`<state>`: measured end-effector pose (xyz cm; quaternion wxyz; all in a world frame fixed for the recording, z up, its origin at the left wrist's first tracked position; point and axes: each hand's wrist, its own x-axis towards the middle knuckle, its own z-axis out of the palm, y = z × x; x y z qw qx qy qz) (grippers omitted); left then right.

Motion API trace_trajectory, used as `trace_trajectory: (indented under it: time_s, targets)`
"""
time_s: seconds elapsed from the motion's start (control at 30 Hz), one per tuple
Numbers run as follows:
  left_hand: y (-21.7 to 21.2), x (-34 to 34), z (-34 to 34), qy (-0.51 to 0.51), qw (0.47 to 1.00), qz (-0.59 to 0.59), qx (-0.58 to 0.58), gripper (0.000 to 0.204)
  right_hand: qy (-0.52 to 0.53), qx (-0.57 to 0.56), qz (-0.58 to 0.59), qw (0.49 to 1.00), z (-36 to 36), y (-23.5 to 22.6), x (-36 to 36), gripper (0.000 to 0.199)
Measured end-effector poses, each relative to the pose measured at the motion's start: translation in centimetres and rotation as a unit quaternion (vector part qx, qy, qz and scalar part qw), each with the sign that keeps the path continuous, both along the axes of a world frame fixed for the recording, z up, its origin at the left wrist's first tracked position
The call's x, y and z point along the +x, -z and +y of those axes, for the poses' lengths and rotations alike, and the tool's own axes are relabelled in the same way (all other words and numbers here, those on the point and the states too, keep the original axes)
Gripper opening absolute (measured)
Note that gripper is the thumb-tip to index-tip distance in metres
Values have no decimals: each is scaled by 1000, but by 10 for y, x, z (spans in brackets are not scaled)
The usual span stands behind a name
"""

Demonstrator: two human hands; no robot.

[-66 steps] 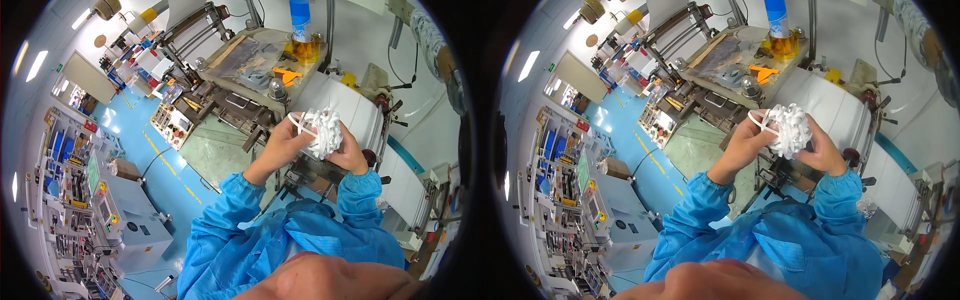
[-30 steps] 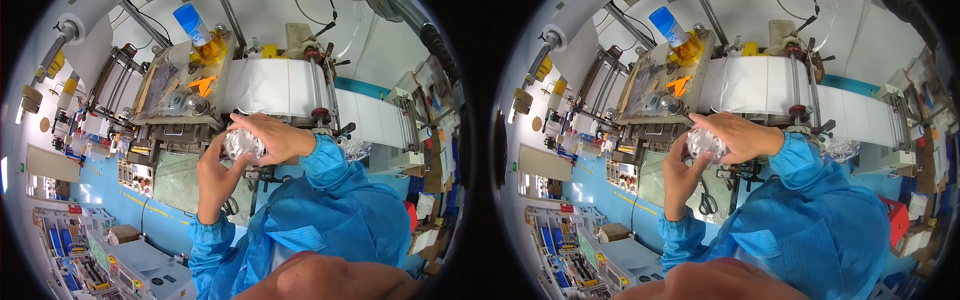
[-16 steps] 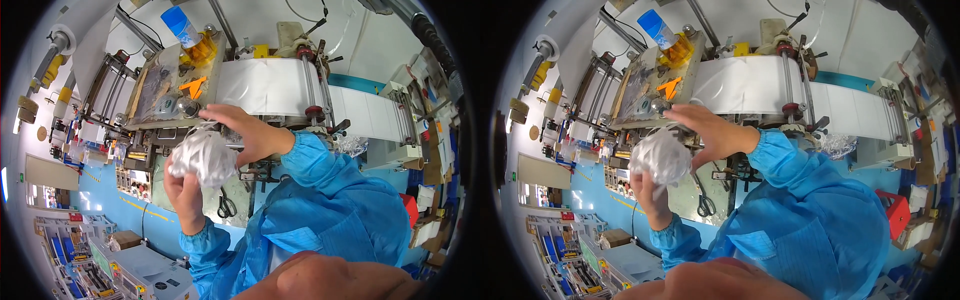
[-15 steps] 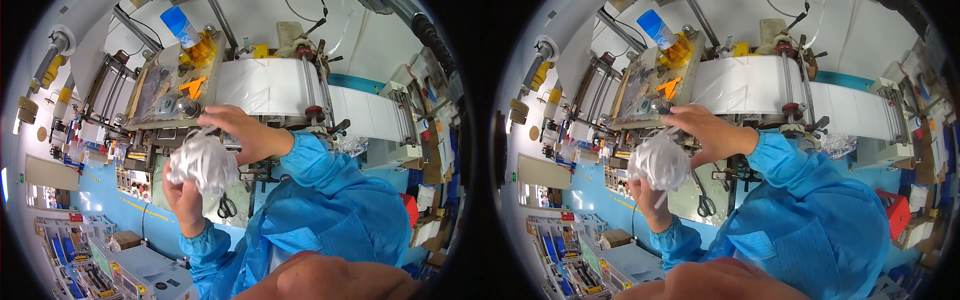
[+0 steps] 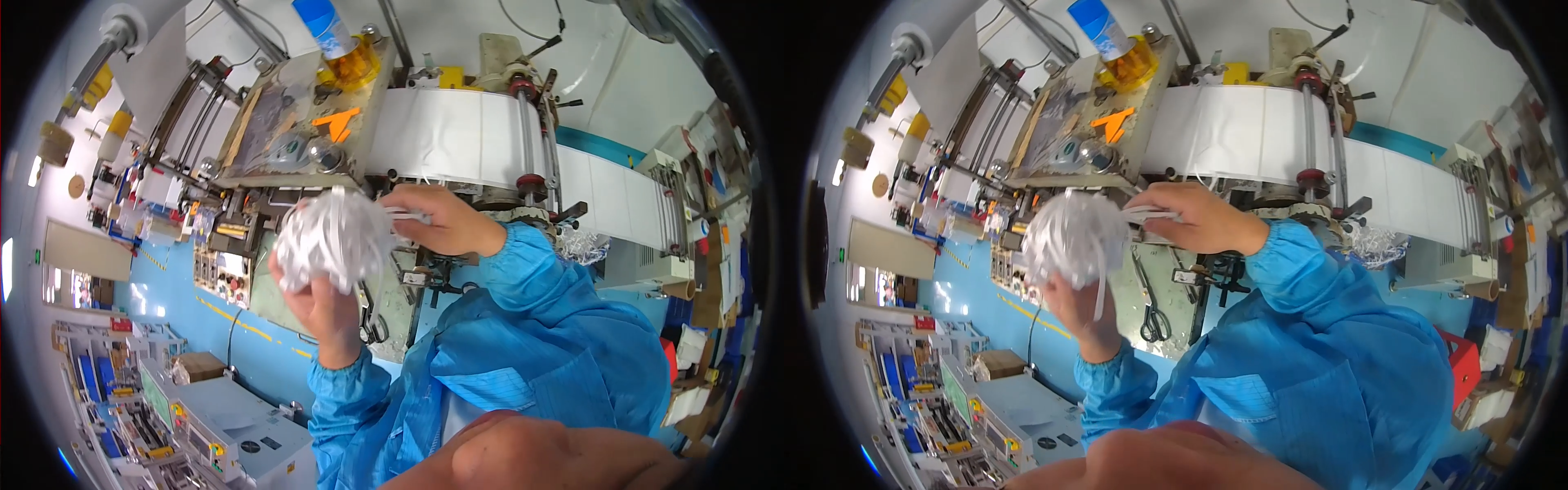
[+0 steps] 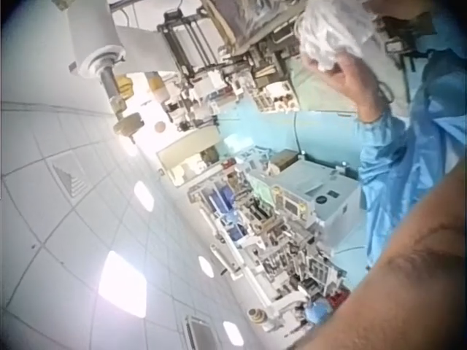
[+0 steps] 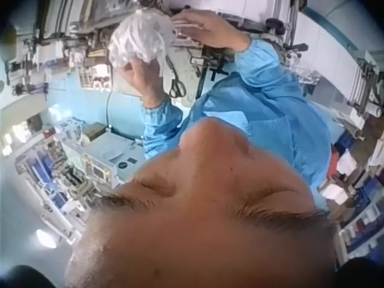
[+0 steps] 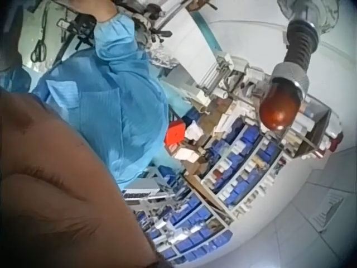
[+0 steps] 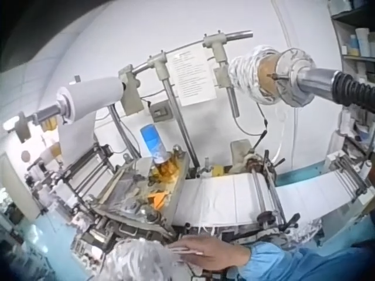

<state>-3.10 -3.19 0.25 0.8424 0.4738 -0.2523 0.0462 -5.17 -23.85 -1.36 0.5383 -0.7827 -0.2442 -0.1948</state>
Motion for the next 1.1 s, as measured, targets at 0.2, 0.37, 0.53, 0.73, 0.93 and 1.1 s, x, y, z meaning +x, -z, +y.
trace_trajectory:
  time_s: [0.2, 0.37, 0.53, 0.73, 0.93, 1.1]
  targets:
    - [-7, 9, -29, -64, 998, 26, 4, 51, 34, 21, 37, 999, -2, 4, -8, 35]
    - [-5, 19, -30, -343, 823, -302, 338, 57, 85, -161, 39, 983, -2, -2, -15, 38]
    - [-18, 28, -37, -292, 745, -274, 533, 44, 101, -31, 21, 994, -13, 14, -9, 21]
    - [-14, 46, -37, 84, 784, -55, 613, 42, 109, 92, 7, 990, -18, 30, 2, 10]
    - [14, 55, -48, 201, 866, 117, 442, 35, 20, 126, 61, 990, -31, 35, 1, 32]
    - [20, 53, -54, 161, 897, 168, 376, 34, 21, 18, 14, 1000, -21, 16, -5, 85]
